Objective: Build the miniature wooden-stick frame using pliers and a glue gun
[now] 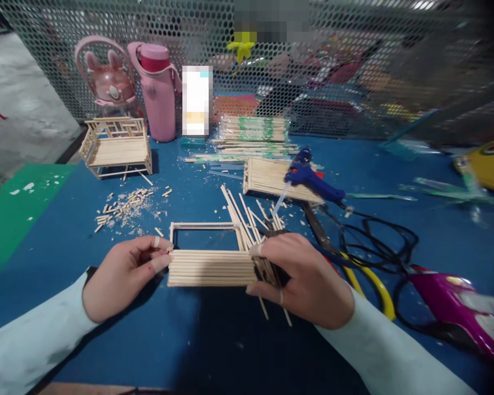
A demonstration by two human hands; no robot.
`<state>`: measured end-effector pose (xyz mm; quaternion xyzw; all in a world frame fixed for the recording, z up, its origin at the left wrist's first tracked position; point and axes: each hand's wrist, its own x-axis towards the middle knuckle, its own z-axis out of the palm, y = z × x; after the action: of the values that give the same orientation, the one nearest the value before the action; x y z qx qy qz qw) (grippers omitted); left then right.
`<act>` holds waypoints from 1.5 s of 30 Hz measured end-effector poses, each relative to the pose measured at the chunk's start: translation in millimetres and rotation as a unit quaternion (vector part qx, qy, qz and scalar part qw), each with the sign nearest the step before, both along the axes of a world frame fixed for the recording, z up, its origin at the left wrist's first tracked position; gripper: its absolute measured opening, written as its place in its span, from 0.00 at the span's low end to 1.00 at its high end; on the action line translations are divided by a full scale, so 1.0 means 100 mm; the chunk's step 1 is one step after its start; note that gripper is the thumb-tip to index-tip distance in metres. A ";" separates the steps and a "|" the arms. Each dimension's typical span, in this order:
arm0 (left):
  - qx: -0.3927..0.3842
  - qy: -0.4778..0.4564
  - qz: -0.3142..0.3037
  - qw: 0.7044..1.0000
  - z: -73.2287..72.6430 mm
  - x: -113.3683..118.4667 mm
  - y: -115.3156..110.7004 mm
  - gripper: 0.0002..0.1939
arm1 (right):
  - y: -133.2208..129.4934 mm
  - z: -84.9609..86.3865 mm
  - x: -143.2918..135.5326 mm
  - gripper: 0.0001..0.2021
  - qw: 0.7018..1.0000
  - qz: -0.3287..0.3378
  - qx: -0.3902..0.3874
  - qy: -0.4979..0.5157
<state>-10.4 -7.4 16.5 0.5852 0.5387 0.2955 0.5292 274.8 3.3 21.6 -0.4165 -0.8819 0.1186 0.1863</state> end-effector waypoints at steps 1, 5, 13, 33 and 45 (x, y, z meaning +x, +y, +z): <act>0.005 0.001 0.002 1.000 -0.01 0.00 0.00 0.09 | -0.01 0.00 -0.01 0.17 1.000 -0.005 0.001 -0.005; 0.019 -0.015 0.018 1.000 -0.05 -0.01 0.01 0.09 | -0.03 0.02 -0.04 0.18 0.997 -0.077 0.015 -0.017; 0.005 -0.031 0.017 0.999 -0.03 0.01 -0.02 0.15 | -0.02 -0.08 -0.08 0.23 0.997 0.001 0.082 -0.015; -0.002 -0.074 0.047 0.996 -0.07 0.11 -0.09 0.27 | 0.00 -0.12 -0.04 0.27 0.993 -0.005 0.097 -0.062; -0.148 -0.196 0.129 0.961 0.05 0.14 0.01 0.40 | 0.01 -0.03 -0.09 0.14 0.978 -0.152 -0.048 0.136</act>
<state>3.4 -6.5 21.1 0.3565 0.5331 0.3876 0.6622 265.8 4.0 18.4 -0.5344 -0.7677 0.1869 0.3002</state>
